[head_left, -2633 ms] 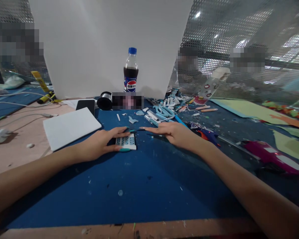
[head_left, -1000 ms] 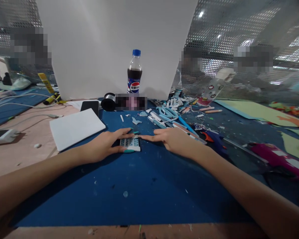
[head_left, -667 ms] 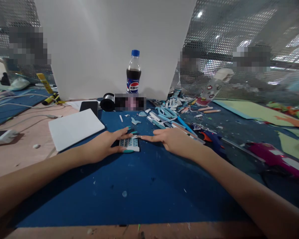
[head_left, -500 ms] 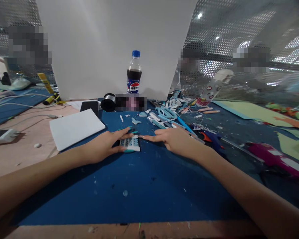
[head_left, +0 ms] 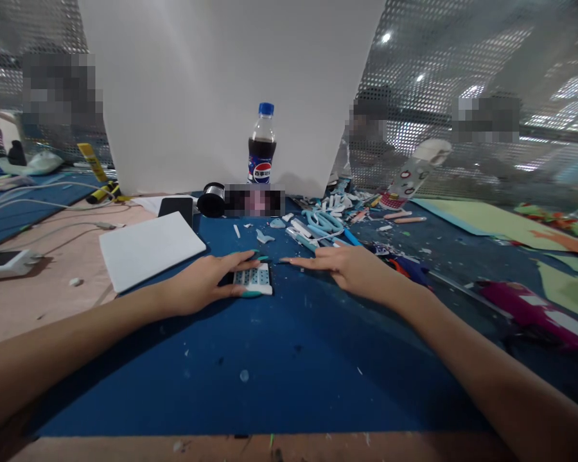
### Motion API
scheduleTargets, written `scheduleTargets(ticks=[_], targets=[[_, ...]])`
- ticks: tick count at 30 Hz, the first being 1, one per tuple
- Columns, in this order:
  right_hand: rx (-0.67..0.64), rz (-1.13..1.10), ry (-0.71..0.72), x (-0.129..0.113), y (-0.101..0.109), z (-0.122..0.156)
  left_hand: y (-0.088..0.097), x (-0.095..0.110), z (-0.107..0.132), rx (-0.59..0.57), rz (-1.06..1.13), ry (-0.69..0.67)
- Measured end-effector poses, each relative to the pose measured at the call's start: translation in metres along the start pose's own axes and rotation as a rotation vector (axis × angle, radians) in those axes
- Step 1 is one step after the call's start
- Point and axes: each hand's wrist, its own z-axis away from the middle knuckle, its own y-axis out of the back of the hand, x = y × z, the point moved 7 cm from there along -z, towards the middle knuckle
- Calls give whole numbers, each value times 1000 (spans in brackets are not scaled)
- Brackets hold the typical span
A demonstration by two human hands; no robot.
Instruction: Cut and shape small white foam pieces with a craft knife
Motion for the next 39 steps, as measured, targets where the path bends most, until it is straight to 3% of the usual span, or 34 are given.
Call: scheduleTargets(ticks=[8,39], targets=[[48,-57,21,-19,-7,-9,-1,-3,0,15,5,7],[49,-92,28,-16,-12,-10,-1,-2,0,22,-43,4]])
